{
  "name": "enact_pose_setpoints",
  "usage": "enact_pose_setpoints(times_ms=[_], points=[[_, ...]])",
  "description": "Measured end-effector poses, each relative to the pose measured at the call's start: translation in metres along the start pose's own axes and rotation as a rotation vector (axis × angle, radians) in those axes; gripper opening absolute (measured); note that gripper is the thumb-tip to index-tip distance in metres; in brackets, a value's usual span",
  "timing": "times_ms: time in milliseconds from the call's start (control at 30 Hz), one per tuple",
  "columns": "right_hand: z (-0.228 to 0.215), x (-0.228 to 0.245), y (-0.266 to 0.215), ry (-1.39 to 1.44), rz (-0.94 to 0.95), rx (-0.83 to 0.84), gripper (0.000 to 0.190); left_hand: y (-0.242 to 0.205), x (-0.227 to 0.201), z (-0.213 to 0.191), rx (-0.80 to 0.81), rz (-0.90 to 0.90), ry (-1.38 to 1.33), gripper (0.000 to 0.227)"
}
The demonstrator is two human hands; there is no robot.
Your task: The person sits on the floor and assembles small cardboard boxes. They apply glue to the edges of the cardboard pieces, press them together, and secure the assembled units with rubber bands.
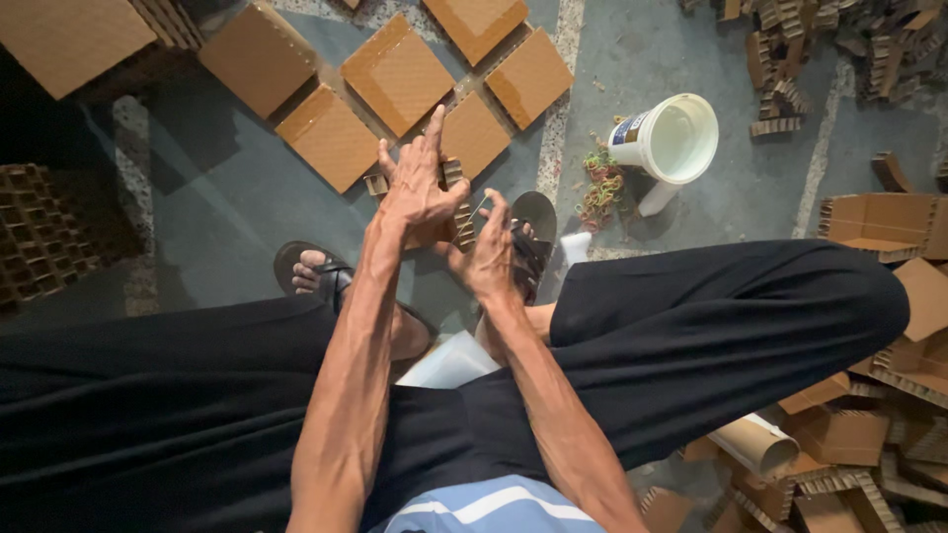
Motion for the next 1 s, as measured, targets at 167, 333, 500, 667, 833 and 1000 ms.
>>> enact_pose_setpoints(times_ms=[167,333,500,667,833,1000], points=[[0.005,0.023,0.000,-0.015,-0.266,-0.177,0.097,-0.007,0.001,0.001,-0.007,-0.065,-0.067,0.092],[0.021,0.039,0.030,-0.005,-0.447,-0.087,0.069,-0.011,0.000,0.002,-0.081,-0.022,-0.051,0.080],[0.036,0.026,0.064,0.024,-0.374,0.177,0.057,-0.010,0.005,0.005,-0.091,0.025,-0.086,0.096],[0.051,0.006,0.087,-0.077,-0.324,0.326,0.059,-0.002,0.013,0.016,-0.022,0.101,-0.106,0.131],[0.066,0.005,0.095,-0.090,-0.421,0.371,0.066,0.002,0.033,0.038,0.022,0.042,0.043,0.144],[0.065,0.008,0.092,-0.129,-0.453,0.368,0.066,0.000,0.024,0.019,-0.022,0.020,0.085,0.149]])
Point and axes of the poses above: each hand's wrist, its own y-axis towards the middle knuckle, its own z-axis out of the palm, x = y × z, the point moved 10 cm from there along y, towards the middle knuckle, and after that the axes turned 10 degrees about -x, right-handed, at the moved point
